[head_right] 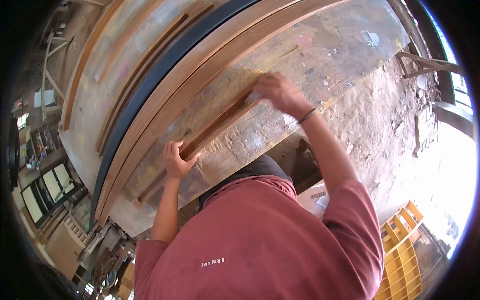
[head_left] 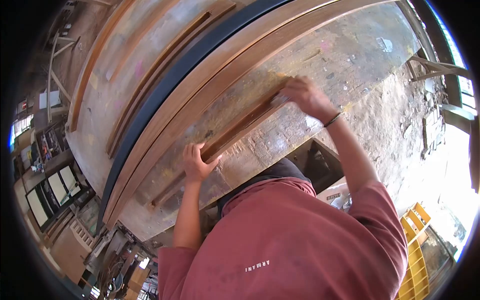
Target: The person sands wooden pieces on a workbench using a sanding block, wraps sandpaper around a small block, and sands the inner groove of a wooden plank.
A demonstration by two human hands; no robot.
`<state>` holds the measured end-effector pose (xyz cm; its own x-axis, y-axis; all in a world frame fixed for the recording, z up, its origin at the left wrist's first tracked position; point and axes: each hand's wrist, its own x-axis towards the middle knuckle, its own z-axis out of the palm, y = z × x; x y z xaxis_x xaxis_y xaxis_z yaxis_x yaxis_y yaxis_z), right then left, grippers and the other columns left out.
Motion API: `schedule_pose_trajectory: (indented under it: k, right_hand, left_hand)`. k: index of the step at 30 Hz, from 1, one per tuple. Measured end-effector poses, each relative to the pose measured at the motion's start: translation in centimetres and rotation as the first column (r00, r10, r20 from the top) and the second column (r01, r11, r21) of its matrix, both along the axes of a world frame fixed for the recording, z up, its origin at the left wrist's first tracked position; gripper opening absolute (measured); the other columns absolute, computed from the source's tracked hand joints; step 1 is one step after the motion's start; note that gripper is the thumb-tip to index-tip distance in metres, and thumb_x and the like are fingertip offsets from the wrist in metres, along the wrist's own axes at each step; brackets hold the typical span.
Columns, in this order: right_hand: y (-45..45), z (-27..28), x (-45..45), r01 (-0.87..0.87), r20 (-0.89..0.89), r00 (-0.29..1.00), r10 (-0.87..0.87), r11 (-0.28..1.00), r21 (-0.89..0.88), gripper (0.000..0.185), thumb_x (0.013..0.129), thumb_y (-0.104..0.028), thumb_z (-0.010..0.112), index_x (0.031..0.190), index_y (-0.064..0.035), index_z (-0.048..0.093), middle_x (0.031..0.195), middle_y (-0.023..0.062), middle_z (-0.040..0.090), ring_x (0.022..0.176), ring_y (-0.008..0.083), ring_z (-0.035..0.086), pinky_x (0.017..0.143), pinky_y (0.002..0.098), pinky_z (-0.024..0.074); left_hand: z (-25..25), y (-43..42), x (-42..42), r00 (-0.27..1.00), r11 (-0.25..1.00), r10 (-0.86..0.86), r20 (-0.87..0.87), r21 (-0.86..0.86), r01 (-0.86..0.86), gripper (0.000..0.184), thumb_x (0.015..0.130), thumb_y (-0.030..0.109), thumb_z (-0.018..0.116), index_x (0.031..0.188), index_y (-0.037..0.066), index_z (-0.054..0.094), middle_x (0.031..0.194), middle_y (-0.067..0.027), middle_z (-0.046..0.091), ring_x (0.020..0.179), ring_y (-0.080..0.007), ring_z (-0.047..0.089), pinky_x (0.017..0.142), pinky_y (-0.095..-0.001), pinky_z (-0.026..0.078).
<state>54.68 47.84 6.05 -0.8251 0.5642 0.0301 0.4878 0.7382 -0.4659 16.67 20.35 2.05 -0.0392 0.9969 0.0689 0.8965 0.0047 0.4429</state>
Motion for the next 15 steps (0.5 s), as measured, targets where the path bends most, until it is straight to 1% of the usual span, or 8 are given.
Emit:
schedule_pose_trajectory:
  k: [2, 4, 7, 9, 11, 12, 13, 15]
  right_hand:
    - [-0.1, -0.1, -0.5, 0.007, 0.120, 0.993, -0.001, 0.999, -0.049, 0.034, 0.093, -0.013, 0.068, 0.126, -0.0147, 0.076, 0.131, 0.0063, 0.073, 0.128, 0.0289, 0.063, 0.111, 0.0442, 0.0486]
    - [-6.4, -5.4, -4.9, -0.080, 0.033, 0.997, 0.075, 0.979, 0.189, 0.040, 0.097, -0.014, 0.066, 0.137, -0.0197, 0.072, 0.144, 0.0039, 0.067, 0.137, 0.0246, 0.057, 0.117, 0.0432, 0.0458]
    - [-13.2, -4.0, -12.0, -0.102, 0.127, 0.987, 0.102, 0.995, -0.007, 0.044, 0.104, -0.014, 0.058, 0.146, -0.0249, 0.065, 0.154, 0.0020, 0.060, 0.144, 0.0219, 0.051, 0.122, 0.0432, 0.0421]
    - [-13.3, -4.9, -11.8, -0.089, 0.028, 0.996, 0.088, 0.994, 0.062, 0.044, 0.097, -0.013, 0.064, 0.139, -0.0204, 0.073, 0.144, -0.0010, 0.068, 0.137, 0.0220, 0.056, 0.118, 0.0447, 0.0442]
    - [-4.2, -4.1, -4.3, -0.012, -0.031, 0.999, 0.014, 0.998, 0.069, 0.028, 0.095, -0.014, 0.067, 0.122, -0.0162, 0.077, 0.123, 0.0051, 0.074, 0.123, 0.0269, 0.064, 0.109, 0.0449, 0.0499]
    - [-2.1, -1.5, -2.8, 0.028, -0.103, 0.994, -0.021, 0.997, 0.068, 0.020, 0.088, -0.016, 0.073, 0.107, -0.0143, 0.080, 0.109, 0.0044, 0.076, 0.111, 0.0284, 0.067, 0.100, 0.0454, 0.0514]
    - [-1.7, 1.2, -2.5, 0.060, -0.032, 0.998, -0.057, 0.994, 0.096, 0.022, 0.085, -0.013, 0.077, 0.107, -0.0136, 0.080, 0.107, 0.0042, 0.076, 0.111, 0.0278, 0.068, 0.099, 0.0450, 0.0521]
    - [-3.5, -2.1, -3.8, 0.028, -0.050, 0.998, -0.023, 0.993, 0.115, 0.020, 0.089, -0.011, 0.069, 0.106, -0.0150, 0.079, 0.102, 0.0021, 0.073, 0.111, 0.0248, 0.067, 0.100, 0.0430, 0.0521]
  left_hand:
    - [0.3, -0.2, -0.3, 1.000, 1.000, 0.010, -0.009, -0.004, -0.010, 0.068, 0.070, 0.044, 0.095, 0.118, 0.008, 0.063, 0.108, -0.0162, 0.060, 0.100, -0.0397, 0.059, 0.090, -0.0528, 0.049]
    - [0.1, -0.4, -0.4, 0.999, 1.000, 0.008, -0.033, -0.026, -0.009, 0.070, 0.069, 0.045, 0.096, 0.118, 0.008, 0.063, 0.109, -0.0166, 0.061, 0.102, -0.0401, 0.060, 0.091, -0.0535, 0.050]
    - [0.6, -0.2, -0.1, 0.998, 1.000, 0.003, -0.057, 0.003, -0.003, 0.072, 0.067, 0.045, 0.097, 0.118, 0.007, 0.063, 0.110, -0.0169, 0.061, 0.105, -0.0402, 0.060, 0.093, -0.0543, 0.051]
    - [0.3, -0.4, -0.1, 0.999, 1.000, 0.014, -0.049, 0.002, -0.014, 0.072, 0.066, 0.044, 0.097, 0.118, 0.007, 0.064, 0.111, -0.0168, 0.062, 0.106, -0.0402, 0.061, 0.093, -0.0540, 0.051]
    - [-0.1, -1.3, -0.1, 0.997, 0.998, 0.064, -0.033, -0.006, -0.064, 0.072, 0.065, 0.043, 0.097, 0.118, 0.007, 0.064, 0.111, -0.0168, 0.062, 0.107, -0.0402, 0.061, 0.094, -0.0537, 0.052]
    - [-0.2, -1.1, -0.2, 0.997, 0.997, 0.071, -0.004, -0.037, -0.071, 0.072, 0.065, 0.042, 0.097, 0.118, 0.007, 0.064, 0.112, -0.0165, 0.062, 0.108, -0.0402, 0.061, 0.094, -0.0530, 0.052]
    - [-0.1, -1.0, -0.3, 0.997, 0.995, 0.079, 0.020, -0.068, -0.078, 0.072, 0.064, 0.042, 0.098, 0.118, 0.007, 0.064, 0.112, -0.0161, 0.063, 0.108, -0.0401, 0.062, 0.095, -0.0523, 0.052]
    - [0.6, -0.6, -0.5, 0.997, 0.996, 0.070, 0.013, -0.054, -0.070, 0.072, 0.066, 0.042, 0.098, 0.118, 0.007, 0.064, 0.111, -0.0160, 0.063, 0.106, -0.0393, 0.062, 0.092, -0.0516, 0.052]
